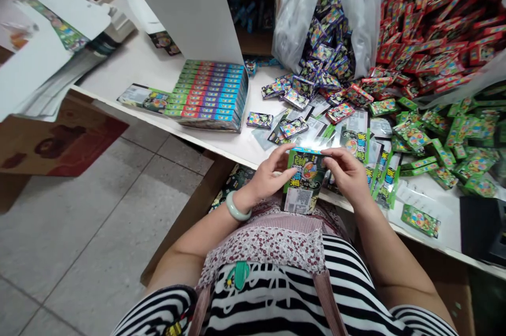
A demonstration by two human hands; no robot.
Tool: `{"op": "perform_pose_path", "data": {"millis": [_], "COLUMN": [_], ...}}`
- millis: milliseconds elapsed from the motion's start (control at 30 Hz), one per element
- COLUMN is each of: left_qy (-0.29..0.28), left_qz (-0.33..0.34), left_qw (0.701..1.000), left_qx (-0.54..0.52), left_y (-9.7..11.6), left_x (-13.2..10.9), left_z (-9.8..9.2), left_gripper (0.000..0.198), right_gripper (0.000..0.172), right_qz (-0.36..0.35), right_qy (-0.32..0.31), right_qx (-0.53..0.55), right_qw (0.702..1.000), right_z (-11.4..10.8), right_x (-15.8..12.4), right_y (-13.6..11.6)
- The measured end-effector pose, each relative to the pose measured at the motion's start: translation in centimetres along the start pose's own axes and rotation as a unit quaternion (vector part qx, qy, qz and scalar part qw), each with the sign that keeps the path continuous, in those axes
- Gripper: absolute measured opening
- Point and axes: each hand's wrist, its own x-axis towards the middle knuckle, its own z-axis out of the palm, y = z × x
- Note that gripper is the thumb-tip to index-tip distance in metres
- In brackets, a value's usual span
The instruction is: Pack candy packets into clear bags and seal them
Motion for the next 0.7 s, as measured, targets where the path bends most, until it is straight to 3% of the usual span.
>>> {"op": "perform_pose_path", "data": {"millis": [133, 267, 333, 500, 700], "left_qy": [0.078, 0.083, 0.079, 0.074, 0.057], "left_qz": [0.022, -0.014, -0.032, 0.007, -0.052], "left_qw": [0.996, 0.994, 0.991, 0.995, 0.995], "left_qx": [0.046, -0.069, -0.107, -0.071, -0.06], "left_y": [0.8, 0.9, 0.9, 1.4, 2.1], "left_x": [2.0, 3.7, 3.9, 4.0, 5.1], "left_z": [-0.2, -0.2, -0.2, -0.4, -0.4], "left_gripper": [0.017, 0.015, 0.025, 0.016, 0.016], "right_gripper": [0.022, 0.027, 0.033, 0.02, 0.03], "right_qz": [-0.015, 0.064, 0.083, 0.018, 0.083], "right_qy": [-0.023, -0.043, -0.048, -0.06, -0.09], "right_qx": [-0.022, 0.085, 0.113, 0.037, 0.052], "right_qw": [0.999, 0.993, 0.989, 0.997, 0.991], "right_z": [-0.4, -0.6, -0.7, -0.7, -0.3], "right_x": [1.2, 2.5, 2.8, 2.7, 4.4], "right_y": [0.0, 0.0, 0.0, -0.8, -1.8]}}
